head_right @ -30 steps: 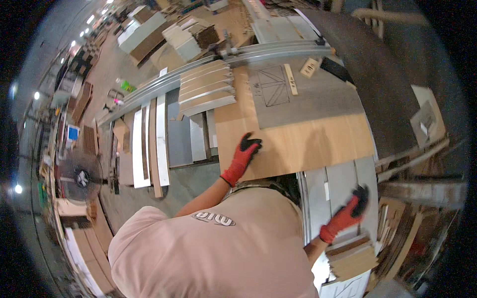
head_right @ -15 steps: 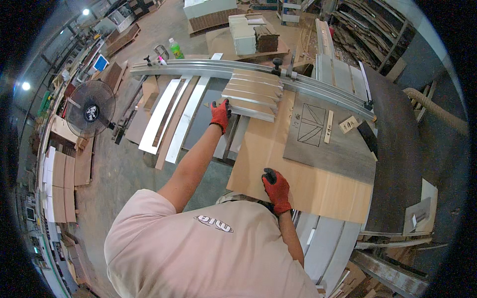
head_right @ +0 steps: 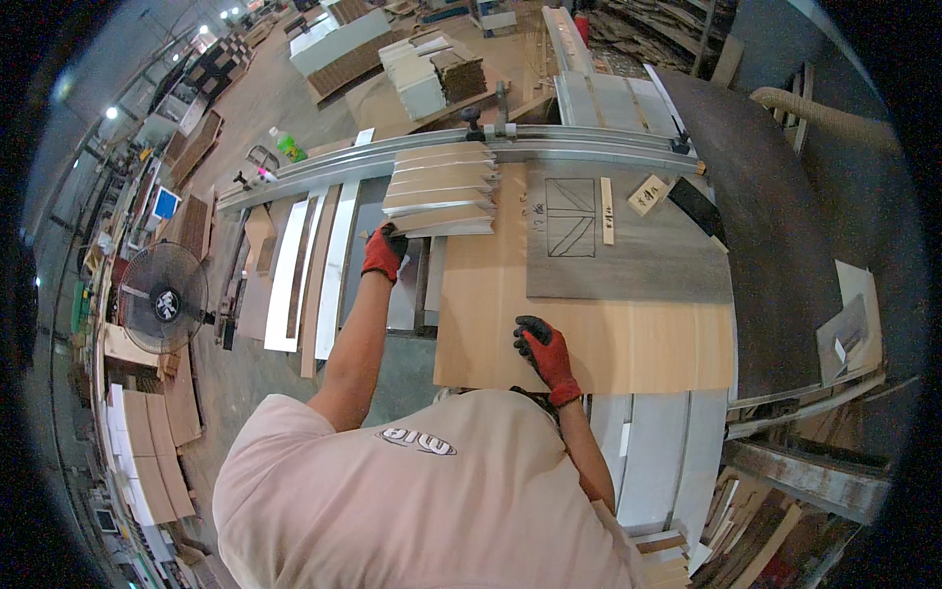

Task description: The person handles several thin wooden strips, aligning them against the guide fence of a sliding table saw, and pushes them through the blade to cut them, then stacks the finished pieces.

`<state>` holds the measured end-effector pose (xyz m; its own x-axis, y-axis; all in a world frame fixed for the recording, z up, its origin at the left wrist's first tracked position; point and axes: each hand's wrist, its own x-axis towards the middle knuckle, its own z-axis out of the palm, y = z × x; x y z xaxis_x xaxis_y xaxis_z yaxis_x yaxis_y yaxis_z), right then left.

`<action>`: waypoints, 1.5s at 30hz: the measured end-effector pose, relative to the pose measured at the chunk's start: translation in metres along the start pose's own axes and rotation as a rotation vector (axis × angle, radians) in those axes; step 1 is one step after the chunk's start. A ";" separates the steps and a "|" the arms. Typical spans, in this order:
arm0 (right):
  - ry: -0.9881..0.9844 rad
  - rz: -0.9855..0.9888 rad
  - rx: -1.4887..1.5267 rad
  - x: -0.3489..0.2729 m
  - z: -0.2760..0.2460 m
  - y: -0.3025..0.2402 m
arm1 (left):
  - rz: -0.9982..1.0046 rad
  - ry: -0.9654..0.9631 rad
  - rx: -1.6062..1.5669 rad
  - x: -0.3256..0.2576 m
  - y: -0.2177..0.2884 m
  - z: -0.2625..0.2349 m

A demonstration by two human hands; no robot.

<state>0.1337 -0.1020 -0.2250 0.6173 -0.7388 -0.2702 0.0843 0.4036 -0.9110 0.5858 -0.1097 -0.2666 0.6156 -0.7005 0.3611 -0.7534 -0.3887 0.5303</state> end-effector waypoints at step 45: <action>0.007 -0.236 0.491 0.011 0.062 -0.107 | -0.265 -0.946 -0.969 -0.146 0.215 -0.135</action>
<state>0.1799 -0.1203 -0.1117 0.5321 -0.8429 -0.0796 0.5765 0.4295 -0.6951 0.3649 -0.0107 -0.1015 0.0301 -0.9594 -0.2804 0.0614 -0.2782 0.9586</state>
